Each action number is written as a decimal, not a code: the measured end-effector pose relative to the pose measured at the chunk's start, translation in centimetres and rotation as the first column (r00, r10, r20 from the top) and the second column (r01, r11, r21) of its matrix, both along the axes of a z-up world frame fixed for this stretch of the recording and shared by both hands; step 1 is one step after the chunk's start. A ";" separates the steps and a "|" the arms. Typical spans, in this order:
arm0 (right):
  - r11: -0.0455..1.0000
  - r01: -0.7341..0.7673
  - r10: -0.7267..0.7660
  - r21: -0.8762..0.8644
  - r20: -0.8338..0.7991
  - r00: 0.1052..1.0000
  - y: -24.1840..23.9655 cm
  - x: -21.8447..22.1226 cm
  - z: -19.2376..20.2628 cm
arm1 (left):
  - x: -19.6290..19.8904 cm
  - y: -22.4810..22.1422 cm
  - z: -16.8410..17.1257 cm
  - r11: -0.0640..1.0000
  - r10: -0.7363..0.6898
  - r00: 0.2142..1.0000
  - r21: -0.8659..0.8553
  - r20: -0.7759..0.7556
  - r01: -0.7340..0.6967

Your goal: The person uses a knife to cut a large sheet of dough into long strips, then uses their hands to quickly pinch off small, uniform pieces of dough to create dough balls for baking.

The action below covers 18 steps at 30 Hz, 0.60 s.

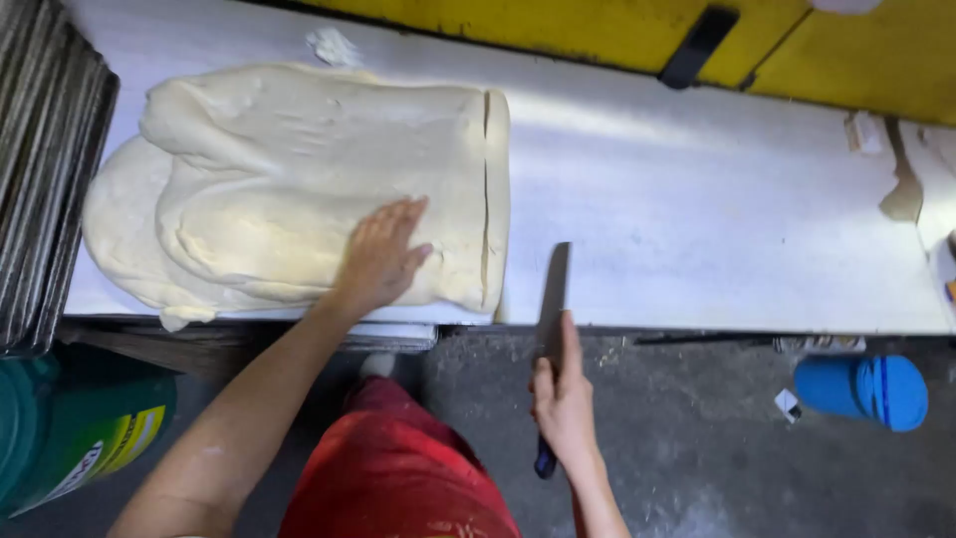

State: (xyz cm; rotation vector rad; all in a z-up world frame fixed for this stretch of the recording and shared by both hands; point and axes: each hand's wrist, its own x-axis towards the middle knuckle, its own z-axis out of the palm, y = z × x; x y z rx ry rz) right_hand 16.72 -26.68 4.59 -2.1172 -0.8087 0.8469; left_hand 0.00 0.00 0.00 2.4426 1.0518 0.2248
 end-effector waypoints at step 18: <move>0.691 -0.237 0.701 -0.683 0.553 0.450 51.9 17.0 -21.6 | -2.9 8.8 -5.7 0.998 -0.051 0.988 -0.031 -0.144 0.047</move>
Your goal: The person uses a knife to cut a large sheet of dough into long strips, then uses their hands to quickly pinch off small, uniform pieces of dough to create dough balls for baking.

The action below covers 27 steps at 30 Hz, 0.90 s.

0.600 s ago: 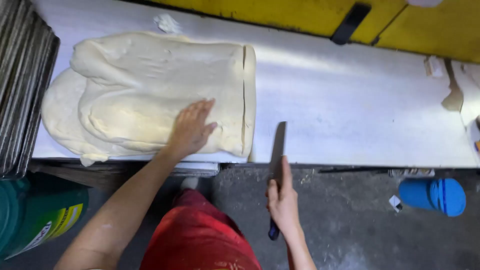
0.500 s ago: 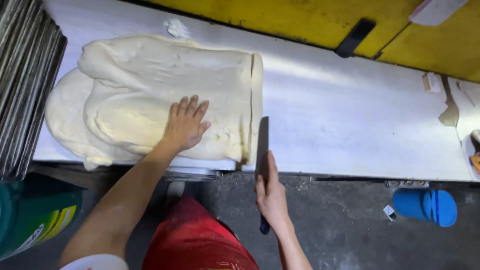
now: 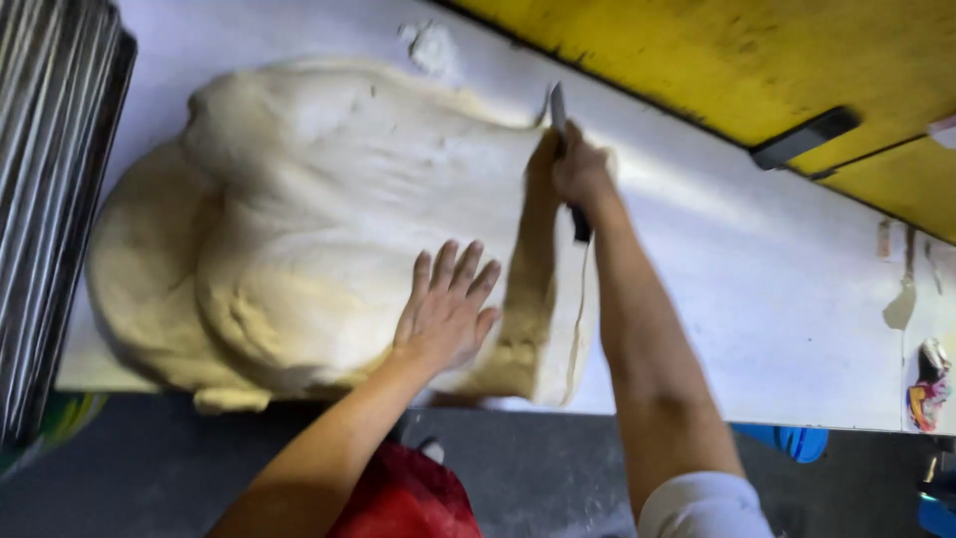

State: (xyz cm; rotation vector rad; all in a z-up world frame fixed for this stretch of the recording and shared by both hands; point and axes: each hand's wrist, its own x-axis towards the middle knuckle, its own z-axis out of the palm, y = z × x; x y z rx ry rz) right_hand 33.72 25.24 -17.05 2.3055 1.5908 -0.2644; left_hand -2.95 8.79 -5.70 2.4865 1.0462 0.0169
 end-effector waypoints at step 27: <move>0.744 0.641 -0.303 0.186 -0.761 0.573 -43.9 -26.9 24.2 | -0.9 -6.3 3.6 0.936 0.165 0.915 -0.350 0.369 -0.028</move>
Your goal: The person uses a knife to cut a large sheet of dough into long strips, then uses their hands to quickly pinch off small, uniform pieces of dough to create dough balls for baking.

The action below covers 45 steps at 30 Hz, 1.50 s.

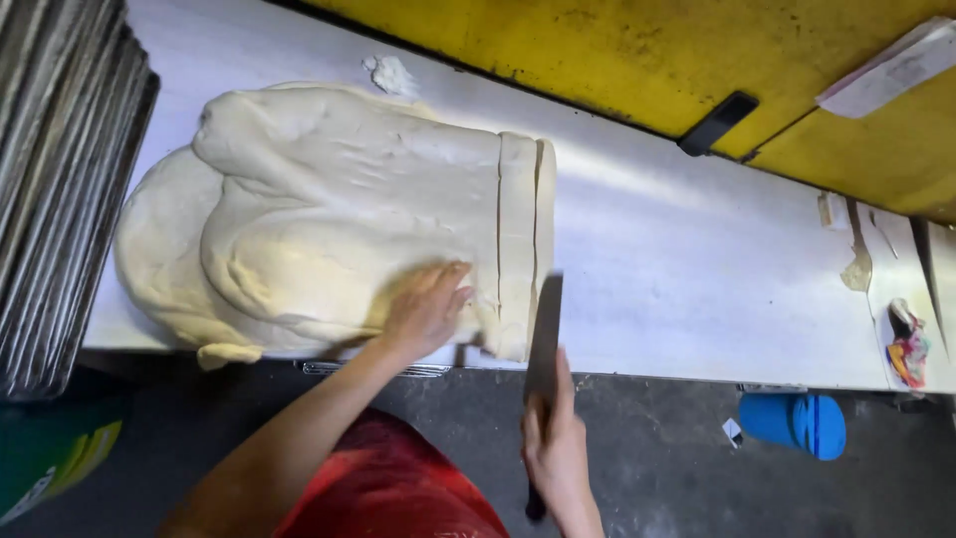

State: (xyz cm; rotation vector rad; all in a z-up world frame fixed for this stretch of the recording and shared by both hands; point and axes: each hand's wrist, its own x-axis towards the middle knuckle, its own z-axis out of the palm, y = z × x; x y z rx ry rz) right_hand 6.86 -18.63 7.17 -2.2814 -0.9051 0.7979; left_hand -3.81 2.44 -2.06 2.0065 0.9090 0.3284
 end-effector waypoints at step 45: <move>0.986 -0.165 0.164 0.004 -0.152 0.975 1.7 -2.7 -4.3 | -9.3 5.7 -2.5 0.884 0.134 0.761 0.424 -0.635 0.198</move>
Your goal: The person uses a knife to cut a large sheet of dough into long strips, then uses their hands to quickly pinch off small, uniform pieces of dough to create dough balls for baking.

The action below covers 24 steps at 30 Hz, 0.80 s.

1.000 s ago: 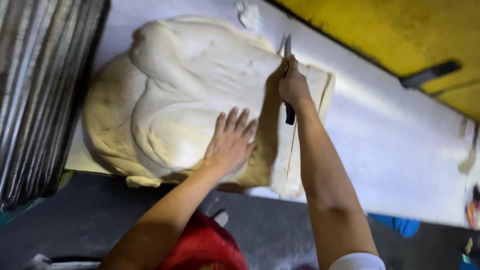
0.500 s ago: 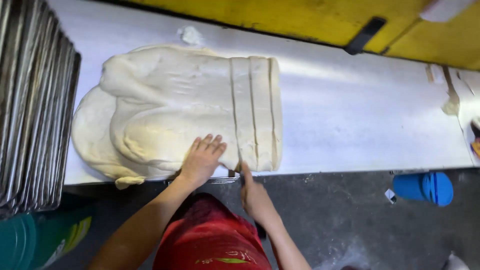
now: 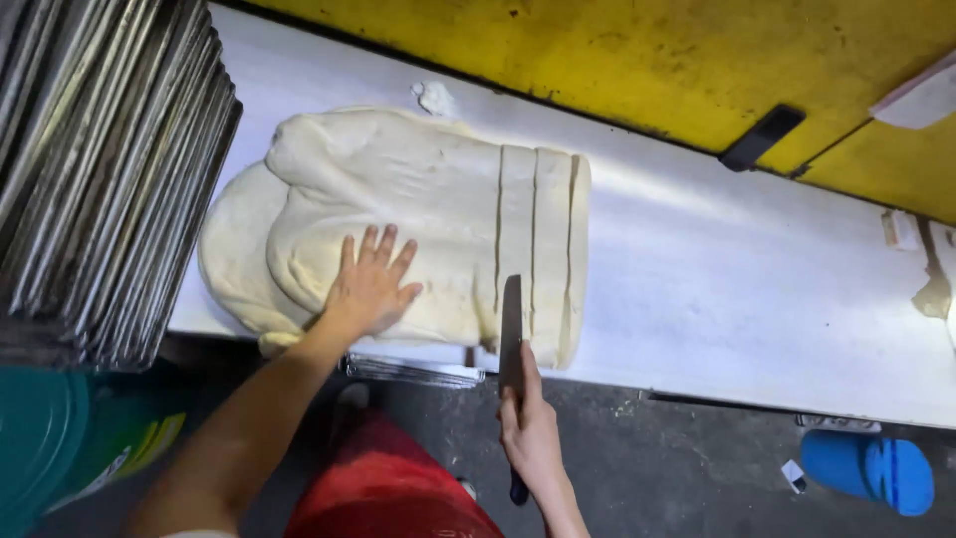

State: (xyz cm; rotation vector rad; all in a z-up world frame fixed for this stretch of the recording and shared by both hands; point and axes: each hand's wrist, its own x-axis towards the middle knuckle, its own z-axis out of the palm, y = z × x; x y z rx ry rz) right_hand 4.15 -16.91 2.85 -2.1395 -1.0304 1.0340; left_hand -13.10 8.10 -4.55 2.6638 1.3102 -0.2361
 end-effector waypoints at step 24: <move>0.858 -0.266 0.363 -0.440 0.152 0.919 13.6 -4.9 0.6 | -1.6 1.4 -2.0 0.991 -0.010 0.944 -0.125 0.330 0.054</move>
